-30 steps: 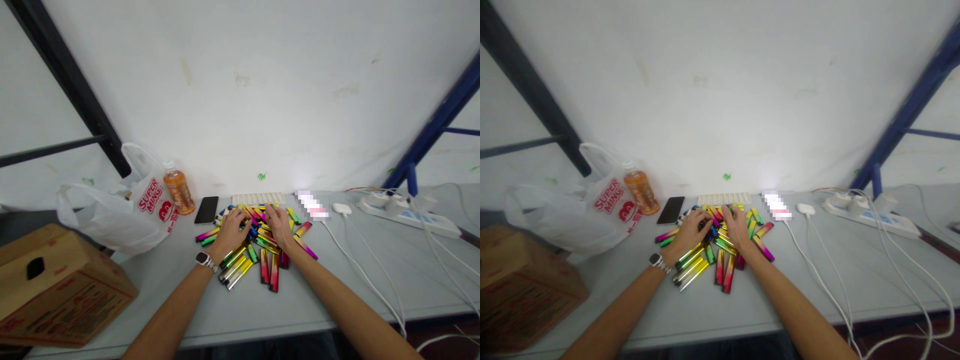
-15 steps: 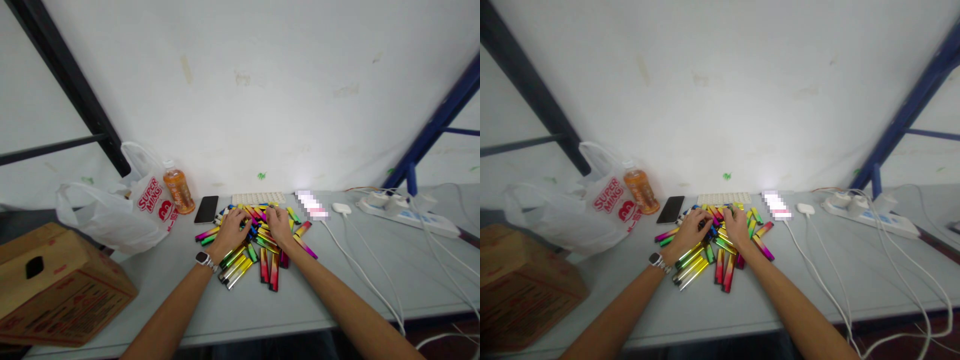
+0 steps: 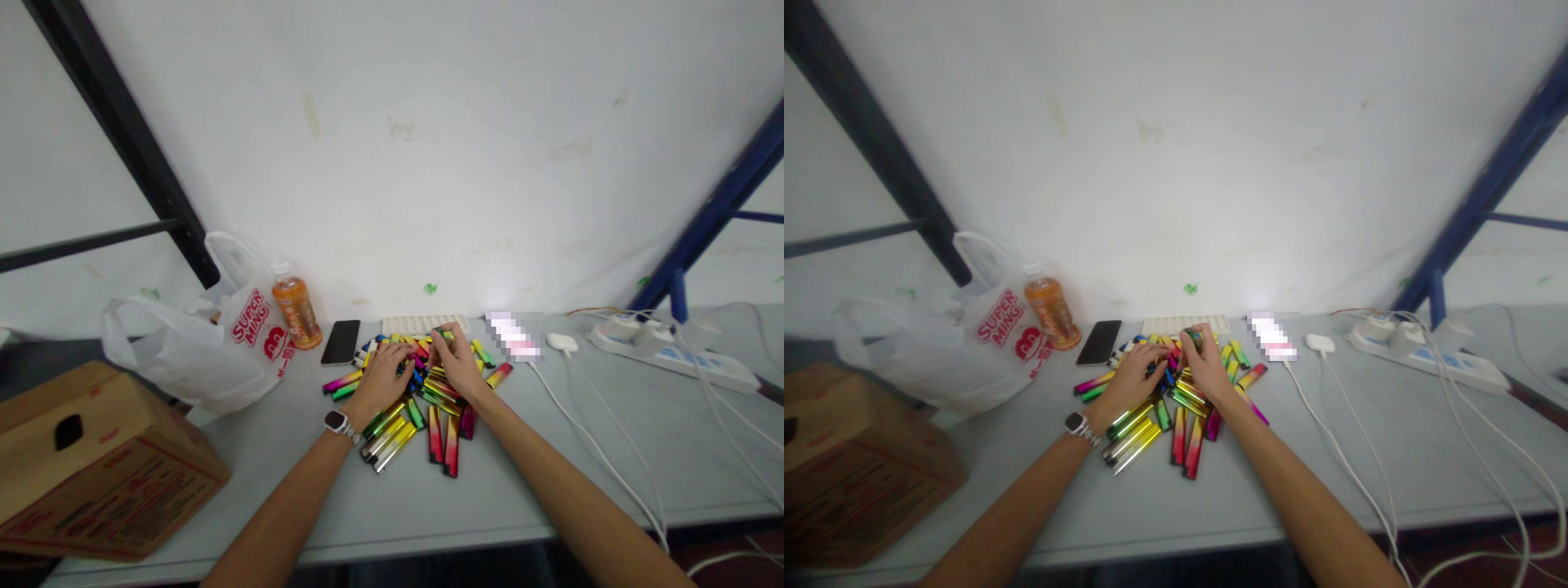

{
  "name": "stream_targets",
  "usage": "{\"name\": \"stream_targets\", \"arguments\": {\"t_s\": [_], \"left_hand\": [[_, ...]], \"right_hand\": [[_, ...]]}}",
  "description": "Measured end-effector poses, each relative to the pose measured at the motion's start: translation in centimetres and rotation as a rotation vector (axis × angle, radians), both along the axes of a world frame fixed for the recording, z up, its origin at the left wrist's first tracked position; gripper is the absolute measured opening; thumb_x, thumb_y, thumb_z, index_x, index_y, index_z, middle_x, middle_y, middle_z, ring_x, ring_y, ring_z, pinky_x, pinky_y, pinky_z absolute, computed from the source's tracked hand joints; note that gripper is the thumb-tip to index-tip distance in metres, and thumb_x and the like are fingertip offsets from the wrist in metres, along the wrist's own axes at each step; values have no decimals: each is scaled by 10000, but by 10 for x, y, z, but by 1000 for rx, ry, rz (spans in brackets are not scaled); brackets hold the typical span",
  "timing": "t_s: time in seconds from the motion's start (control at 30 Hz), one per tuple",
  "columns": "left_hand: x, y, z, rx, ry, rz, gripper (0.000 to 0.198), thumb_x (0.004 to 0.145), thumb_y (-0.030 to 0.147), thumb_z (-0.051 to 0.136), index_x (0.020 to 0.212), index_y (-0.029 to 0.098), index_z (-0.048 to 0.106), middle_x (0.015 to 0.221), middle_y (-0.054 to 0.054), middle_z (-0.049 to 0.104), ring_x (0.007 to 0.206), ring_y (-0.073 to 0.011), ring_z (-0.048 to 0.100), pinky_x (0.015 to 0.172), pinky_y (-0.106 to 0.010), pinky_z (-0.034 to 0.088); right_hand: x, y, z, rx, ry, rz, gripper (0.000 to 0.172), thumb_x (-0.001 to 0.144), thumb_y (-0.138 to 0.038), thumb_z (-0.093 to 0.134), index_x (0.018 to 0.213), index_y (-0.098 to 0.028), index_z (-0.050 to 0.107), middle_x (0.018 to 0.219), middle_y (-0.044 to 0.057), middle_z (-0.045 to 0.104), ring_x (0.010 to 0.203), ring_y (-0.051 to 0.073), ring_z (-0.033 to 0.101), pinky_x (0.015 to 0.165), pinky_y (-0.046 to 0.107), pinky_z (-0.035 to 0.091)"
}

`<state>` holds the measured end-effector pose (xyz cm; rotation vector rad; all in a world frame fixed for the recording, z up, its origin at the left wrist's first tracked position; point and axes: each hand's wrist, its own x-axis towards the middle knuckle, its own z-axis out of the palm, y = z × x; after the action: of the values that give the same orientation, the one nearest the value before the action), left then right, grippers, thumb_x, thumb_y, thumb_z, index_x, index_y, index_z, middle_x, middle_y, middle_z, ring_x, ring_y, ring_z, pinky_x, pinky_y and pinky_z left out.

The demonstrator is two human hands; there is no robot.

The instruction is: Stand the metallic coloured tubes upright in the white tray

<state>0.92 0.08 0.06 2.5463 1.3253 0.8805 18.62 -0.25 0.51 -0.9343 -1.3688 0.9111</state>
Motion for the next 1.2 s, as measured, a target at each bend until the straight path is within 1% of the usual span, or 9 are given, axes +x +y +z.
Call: {"name": "stream_targets", "arguments": {"t_s": [0.07,0.13,0.23,0.3,0.4,0.5,0.7,1.07,1.2], "left_hand": [[0,-1,0,-7,8,3,248,999,266,496,1171,238,673,1292,-55,672,1219,-260,557,1053,-475,427],[0,-2,0,-14,15,3,254,1000,276,497,1170,242,683,1299,-52,675,1226,-259,554,1063,-479,419],[0,-2,1,-22,22,4,259,1001,285,495,1166,247,692,1310,-45,675,1234,-260,551,1078,-489,405],[0,-1,-1,-24,23,1,261,1000,287,496,1167,246,692,1311,-41,677,1230,-260,553,1078,-490,407],[-1,1,-4,-14,12,-10,268,999,298,496,1174,236,688,1294,-42,685,1211,-255,564,1077,-481,417],[-2,2,-5,-8,-7,-11,264,996,301,497,1164,237,691,1286,-42,689,1208,-253,570,1097,-482,404],[-2,0,-3,-29,-19,3,261,991,303,507,1162,249,696,1303,-35,683,1215,-260,567,1091,-493,410],[-2,3,-8,-29,-14,-4,265,983,316,522,1170,253,699,1320,-36,672,1222,-269,555,1119,-518,393],[-2,3,-8,-24,-18,5,262,982,321,528,1177,258,691,1308,-35,676,1214,-264,563,1143,-528,364]], "right_hand": [[5,4,2,83,-84,-42,324,901,-544,579,918,-229,508,731,-25,610,680,150,582,672,284,469],[10,11,4,152,-192,-145,331,850,-527,653,864,-202,590,826,15,631,770,163,584,719,294,464],[18,28,9,153,-302,-237,335,818,-511,686,880,-183,661,792,21,639,716,165,569,674,299,449],[20,43,13,155,-352,-240,305,832,-477,667,912,-183,668,746,14,650,672,165,577,657,299,451],[20,70,19,236,-429,-233,293,846,-383,629,1079,-206,639,838,19,692,708,168,623,701,301,475],[17,99,19,278,-497,-234,207,844,-341,597,1000,-211,631,875,28,695,690,161,631,708,297,476],[17,142,10,314,-651,-243,106,838,-265,597,910,-205,647,744,7,662,666,162,602,734,292,455],[14,153,8,275,-756,-232,118,870,-191,588,926,-173,690,875,50,681,766,169,625,792,293,482],[14,144,12,284,-888,-326,215,924,-263,570,1003,-156,739,1083,103,607,782,163,617,817,302,489]]}}
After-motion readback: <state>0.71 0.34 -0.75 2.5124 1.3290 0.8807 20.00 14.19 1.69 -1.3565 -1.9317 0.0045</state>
